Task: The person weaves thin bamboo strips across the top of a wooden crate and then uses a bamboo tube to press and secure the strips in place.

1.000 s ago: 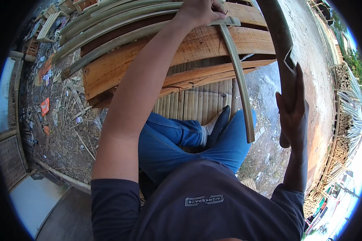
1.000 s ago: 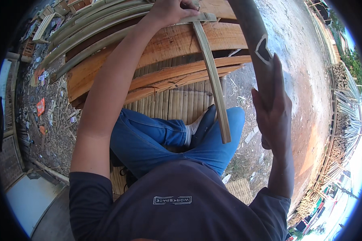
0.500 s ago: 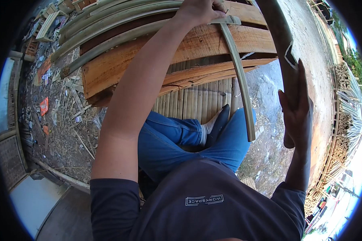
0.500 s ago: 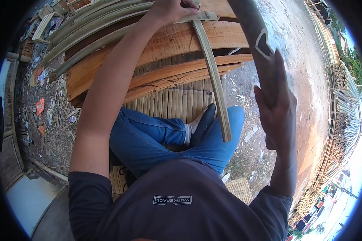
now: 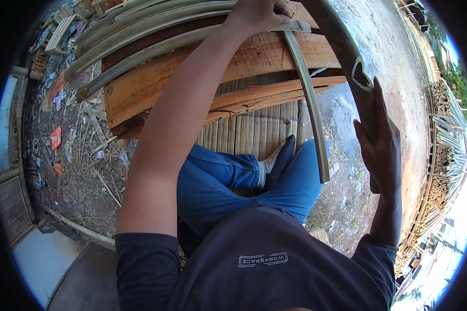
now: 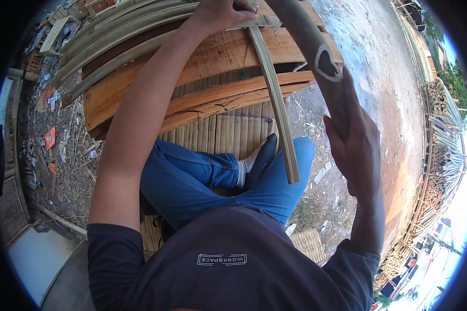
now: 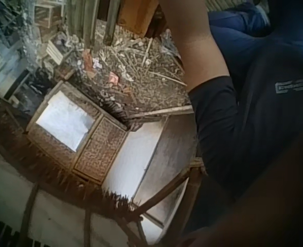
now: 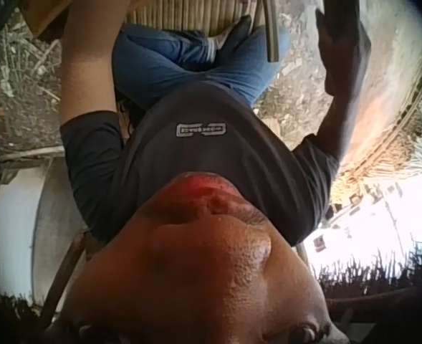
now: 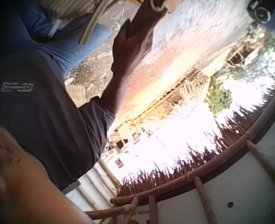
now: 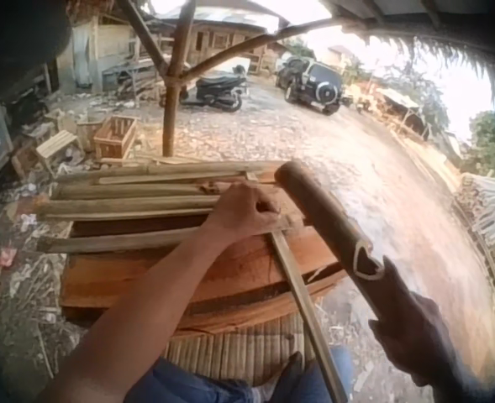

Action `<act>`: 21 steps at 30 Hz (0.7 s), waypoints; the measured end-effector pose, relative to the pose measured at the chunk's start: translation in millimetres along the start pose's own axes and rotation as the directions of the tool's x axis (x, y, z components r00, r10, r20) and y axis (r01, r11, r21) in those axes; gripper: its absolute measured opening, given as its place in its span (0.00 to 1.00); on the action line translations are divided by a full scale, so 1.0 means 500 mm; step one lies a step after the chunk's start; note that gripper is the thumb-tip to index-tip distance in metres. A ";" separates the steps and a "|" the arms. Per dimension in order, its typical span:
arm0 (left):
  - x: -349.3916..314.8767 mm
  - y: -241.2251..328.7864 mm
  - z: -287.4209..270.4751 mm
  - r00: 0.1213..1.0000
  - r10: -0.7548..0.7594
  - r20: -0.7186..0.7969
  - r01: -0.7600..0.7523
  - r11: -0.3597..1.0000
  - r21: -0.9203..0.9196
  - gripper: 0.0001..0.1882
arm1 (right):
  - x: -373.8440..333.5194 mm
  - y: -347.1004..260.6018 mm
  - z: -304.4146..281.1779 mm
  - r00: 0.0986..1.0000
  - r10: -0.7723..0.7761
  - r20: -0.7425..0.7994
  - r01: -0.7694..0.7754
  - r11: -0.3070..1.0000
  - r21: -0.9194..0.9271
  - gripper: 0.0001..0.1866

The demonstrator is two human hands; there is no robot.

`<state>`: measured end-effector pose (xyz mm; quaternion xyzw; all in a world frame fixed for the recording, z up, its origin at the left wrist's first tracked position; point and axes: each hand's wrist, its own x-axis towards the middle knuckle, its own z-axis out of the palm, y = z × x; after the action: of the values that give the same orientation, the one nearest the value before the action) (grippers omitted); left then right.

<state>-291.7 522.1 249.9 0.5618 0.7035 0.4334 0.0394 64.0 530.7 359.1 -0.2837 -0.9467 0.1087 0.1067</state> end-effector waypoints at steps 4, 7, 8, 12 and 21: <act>-0.005 -0.003 0.004 0.999 0.039 -0.010 -0.040 0.996 -0.079 0.09 | 0.001 -0.005 -0.006 0.984 -0.080 -0.160 0.082 0.997 0.006 0.46; -0.015 0.002 0.003 1.000 -0.010 -0.011 0.010 1.000 -0.014 0.08 | 0.002 0.004 -0.014 0.992 0.046 0.118 -0.046 0.999 -0.003 0.45; -0.010 0.002 0.002 1.000 -0.013 -0.014 0.013 1.000 -0.014 0.08 | 0.005 -0.002 -0.023 0.999 0.015 0.031 -0.015 1.000 0.001 0.45; -0.006 0.010 0.006 0.999 0.021 -0.025 -0.022 0.998 -0.058 0.07 | 0.002 -0.011 -0.031 0.993 0.115 0.025 -0.117 0.990 0.077 0.44; -0.013 0.001 0.000 0.999 0.030 -0.027 -0.033 0.996 -0.085 0.09 | 0.008 0.002 -0.036 0.998 0.019 0.063 -0.026 0.995 0.102 0.45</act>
<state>-288.8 516.6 247.6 0.5649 0.6758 0.4711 0.0474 65.8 536.3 376.4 -0.2849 -0.9395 0.1670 0.0906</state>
